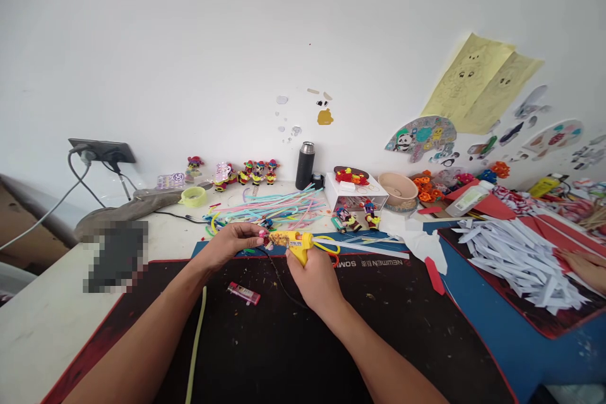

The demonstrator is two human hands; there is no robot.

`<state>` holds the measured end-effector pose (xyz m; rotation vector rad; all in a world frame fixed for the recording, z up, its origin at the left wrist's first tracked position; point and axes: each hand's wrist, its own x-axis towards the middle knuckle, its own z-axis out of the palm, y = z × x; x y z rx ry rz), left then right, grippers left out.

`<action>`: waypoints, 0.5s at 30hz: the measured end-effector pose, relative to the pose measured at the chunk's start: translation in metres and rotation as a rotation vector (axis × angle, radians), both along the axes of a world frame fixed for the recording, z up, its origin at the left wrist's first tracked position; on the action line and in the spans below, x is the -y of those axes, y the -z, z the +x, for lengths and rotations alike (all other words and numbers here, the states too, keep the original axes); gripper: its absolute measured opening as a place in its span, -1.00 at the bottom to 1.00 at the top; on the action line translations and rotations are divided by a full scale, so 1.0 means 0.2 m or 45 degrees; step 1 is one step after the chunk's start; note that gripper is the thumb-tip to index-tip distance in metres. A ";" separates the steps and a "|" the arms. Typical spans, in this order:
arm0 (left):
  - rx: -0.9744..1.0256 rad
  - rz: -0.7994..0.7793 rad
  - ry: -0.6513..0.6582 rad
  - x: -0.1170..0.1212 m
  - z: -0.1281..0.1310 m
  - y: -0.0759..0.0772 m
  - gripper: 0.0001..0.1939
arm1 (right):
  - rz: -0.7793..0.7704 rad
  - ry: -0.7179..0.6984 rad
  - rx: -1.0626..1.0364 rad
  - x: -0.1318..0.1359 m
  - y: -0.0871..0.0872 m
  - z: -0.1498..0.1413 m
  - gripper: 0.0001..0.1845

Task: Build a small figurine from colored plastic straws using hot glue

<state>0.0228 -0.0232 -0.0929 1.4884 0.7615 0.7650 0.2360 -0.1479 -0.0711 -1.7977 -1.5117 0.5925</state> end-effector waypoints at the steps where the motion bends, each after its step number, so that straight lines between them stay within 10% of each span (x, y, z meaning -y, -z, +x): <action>1: -0.002 0.000 0.000 0.00 0.00 0.00 -0.63 | -0.003 0.005 -0.007 0.00 0.00 0.00 -0.58; 15: -0.036 0.001 0.023 0.00 0.00 0.01 -0.60 | -0.045 0.014 0.010 0.00 -0.01 0.00 -0.60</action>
